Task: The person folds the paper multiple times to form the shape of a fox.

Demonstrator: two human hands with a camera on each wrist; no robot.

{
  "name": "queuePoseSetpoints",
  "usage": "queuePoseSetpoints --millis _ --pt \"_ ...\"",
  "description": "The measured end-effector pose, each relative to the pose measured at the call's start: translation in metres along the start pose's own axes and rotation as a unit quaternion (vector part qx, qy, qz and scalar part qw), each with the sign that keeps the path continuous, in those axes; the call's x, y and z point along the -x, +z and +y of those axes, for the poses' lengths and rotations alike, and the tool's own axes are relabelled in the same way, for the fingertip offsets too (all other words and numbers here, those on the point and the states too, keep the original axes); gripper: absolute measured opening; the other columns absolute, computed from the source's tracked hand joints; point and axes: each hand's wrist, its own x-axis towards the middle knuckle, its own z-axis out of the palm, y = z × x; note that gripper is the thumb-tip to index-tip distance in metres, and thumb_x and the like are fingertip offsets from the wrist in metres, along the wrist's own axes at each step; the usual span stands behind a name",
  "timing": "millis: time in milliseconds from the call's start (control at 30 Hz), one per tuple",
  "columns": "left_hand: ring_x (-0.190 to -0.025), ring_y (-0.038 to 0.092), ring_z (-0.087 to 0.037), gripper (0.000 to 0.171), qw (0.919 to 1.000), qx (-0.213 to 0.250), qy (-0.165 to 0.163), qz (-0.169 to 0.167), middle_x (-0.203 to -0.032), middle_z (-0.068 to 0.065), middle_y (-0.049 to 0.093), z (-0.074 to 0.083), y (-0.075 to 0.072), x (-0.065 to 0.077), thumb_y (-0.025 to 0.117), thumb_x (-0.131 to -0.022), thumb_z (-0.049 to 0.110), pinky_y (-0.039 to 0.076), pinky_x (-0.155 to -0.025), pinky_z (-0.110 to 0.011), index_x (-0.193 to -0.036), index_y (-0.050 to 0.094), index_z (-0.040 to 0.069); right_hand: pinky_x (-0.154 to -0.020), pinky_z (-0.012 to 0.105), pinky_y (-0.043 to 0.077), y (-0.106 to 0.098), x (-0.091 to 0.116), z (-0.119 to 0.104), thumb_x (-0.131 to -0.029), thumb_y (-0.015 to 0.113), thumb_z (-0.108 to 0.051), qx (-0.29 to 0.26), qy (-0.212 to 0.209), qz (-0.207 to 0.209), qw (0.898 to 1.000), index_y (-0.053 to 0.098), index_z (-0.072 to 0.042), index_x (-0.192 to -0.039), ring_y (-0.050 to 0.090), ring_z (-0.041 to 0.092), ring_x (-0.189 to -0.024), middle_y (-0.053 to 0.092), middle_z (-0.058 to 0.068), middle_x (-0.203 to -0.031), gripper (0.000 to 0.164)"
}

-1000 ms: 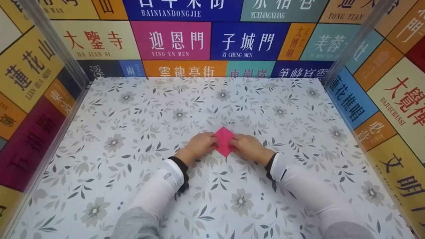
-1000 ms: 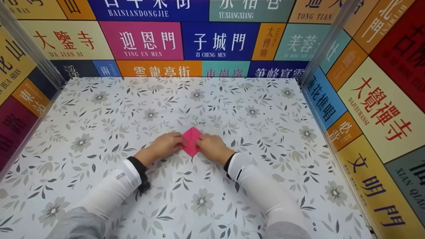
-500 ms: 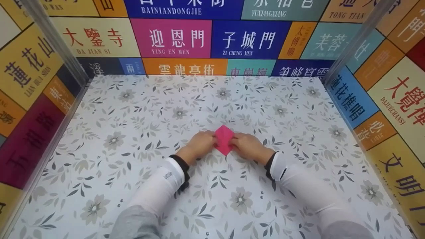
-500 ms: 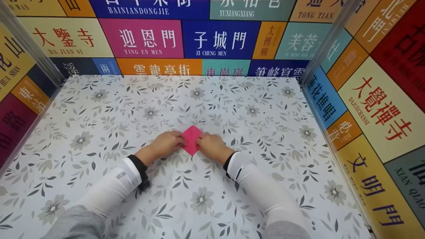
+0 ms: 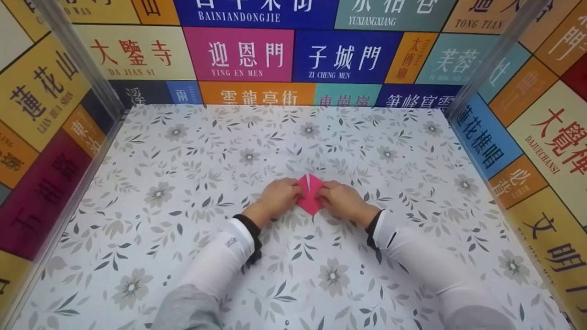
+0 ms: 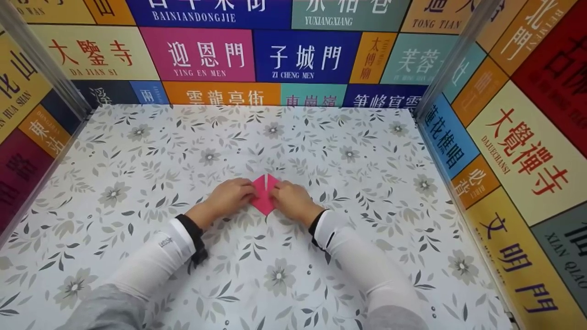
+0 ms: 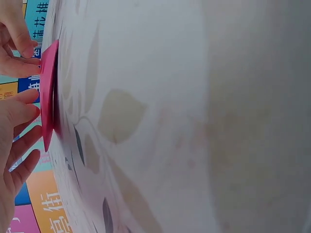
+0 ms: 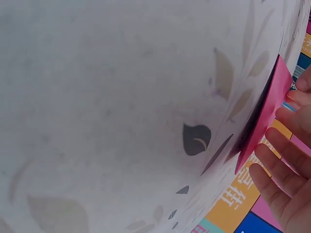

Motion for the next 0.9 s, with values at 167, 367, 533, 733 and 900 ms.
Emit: queuePoseSetpoints --millis 167,367,533,733,900 --pt "-0.083 0.058 -0.019 0.012 0.9977 -0.002 0.004 0.068 -0.085 -0.002 0.062 -0.001 -0.005 -0.002 0.058 -0.082 0.011 0.047 -0.073 -0.028 -0.086 0.069 0.014 -0.073 0.029 0.049 -0.005 -0.005 0.000 -0.081 0.058 -0.010 0.002 0.002 0.024 1.000 0.066 -0.008 -0.088 0.057 0.019 -0.083 0.059 0.004 -0.088 0.011" --pt "-0.087 0.059 -0.019 0.014 0.9914 0.024 -0.016 0.128 -0.092 -0.003 0.063 -0.005 -0.012 -0.006 0.058 -0.081 0.008 0.048 -0.076 -0.030 -0.089 0.069 0.012 -0.073 0.030 0.049 -0.013 -0.011 0.001 -0.080 0.059 -0.008 -0.011 0.011 0.040 0.999 0.066 -0.008 -0.088 0.057 0.019 -0.085 0.059 0.004 -0.090 0.010" --pt "-0.090 0.058 -0.019 0.014 0.9849 0.038 -0.075 0.151 -0.094 0.000 0.062 -0.012 -0.020 -0.004 0.060 -0.082 0.012 0.047 -0.077 -0.031 -0.092 0.068 0.015 -0.077 0.034 0.049 -0.017 -0.012 0.005 -0.080 0.061 -0.009 -0.025 0.048 0.040 0.998 0.066 -0.008 -0.095 0.056 0.023 -0.091 0.059 0.007 -0.097 0.016" --pt "-0.092 0.058 -0.019 0.015 0.9727 0.042 -0.137 0.182 -0.097 -0.001 0.062 -0.024 -0.028 0.005 0.062 -0.082 0.015 0.048 -0.076 -0.033 -0.097 0.066 0.017 -0.084 0.037 0.046 -0.028 -0.011 0.011 -0.083 0.058 -0.015 -0.052 0.112 0.036 0.992 0.063 -0.011 -0.104 0.054 0.023 -0.099 0.057 0.007 -0.104 0.021" --pt "-0.091 0.058 -0.020 0.015 0.9610 0.045 -0.183 0.202 -0.097 -0.001 0.061 -0.034 -0.036 0.017 0.061 -0.083 0.018 0.047 -0.076 -0.033 -0.098 0.065 0.018 -0.090 0.038 0.042 -0.039 -0.007 0.018 -0.086 0.055 -0.018 -0.096 0.164 0.059 0.980 0.059 -0.011 -0.111 0.051 0.023 -0.108 0.054 0.007 -0.112 0.025"
